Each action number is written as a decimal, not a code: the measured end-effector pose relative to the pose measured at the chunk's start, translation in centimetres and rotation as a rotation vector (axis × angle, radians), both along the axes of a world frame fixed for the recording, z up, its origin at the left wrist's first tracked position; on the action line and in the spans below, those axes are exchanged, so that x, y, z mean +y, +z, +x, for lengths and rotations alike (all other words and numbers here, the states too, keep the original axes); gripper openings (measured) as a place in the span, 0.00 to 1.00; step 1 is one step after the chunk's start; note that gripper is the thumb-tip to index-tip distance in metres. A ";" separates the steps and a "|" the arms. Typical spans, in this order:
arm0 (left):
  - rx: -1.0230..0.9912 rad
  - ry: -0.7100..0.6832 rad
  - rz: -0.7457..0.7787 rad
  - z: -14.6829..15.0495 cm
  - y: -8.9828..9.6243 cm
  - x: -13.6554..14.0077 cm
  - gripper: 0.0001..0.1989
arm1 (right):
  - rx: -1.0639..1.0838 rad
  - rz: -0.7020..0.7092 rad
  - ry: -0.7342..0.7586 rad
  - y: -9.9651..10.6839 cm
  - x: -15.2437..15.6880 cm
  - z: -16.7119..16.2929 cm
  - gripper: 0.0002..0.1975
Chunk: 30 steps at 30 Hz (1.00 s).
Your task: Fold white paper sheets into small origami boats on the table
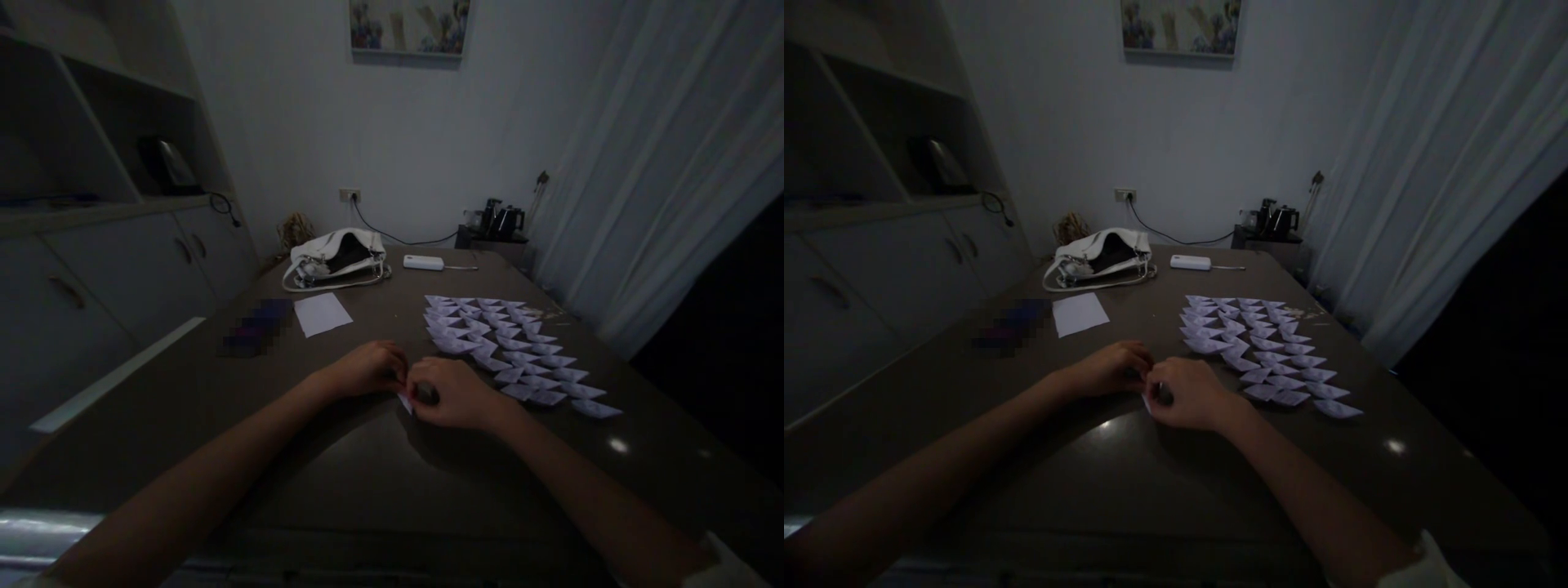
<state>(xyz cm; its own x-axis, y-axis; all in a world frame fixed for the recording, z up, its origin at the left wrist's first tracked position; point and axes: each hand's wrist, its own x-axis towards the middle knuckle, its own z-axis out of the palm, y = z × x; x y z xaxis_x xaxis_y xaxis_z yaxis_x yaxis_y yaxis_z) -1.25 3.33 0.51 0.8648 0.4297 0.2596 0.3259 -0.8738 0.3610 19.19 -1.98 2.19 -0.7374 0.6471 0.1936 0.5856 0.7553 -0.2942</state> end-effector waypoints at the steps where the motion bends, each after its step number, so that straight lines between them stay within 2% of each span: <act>1: -0.003 -0.001 -0.002 0.0 0.0 0.0 0.06 | 0.009 0.018 -0.035 -0.1 0.1 0.0 0.04; 3: -0.008 0.000 -0.006 0.1 0.1 0.0 0.06 | -0.006 0.044 -0.063 -0.3 0.3 0.0 0.04; 8: -0.011 0.001 -0.016 0.1 0.1 0.0 0.06 | -0.069 0.068 -0.028 -0.6 0.5 -0.1 0.03; 16: -0.037 -0.031 -0.029 0.1 -0.1 0.1 0.07 | -0.100 0.115 -0.119 -1.2 1.7 0.2 0.03; 30: -0.026 -0.010 -0.029 0.0 0.0 0.0 0.07 | -0.069 0.174 -0.217 -1.9 2.4 0.0 0.05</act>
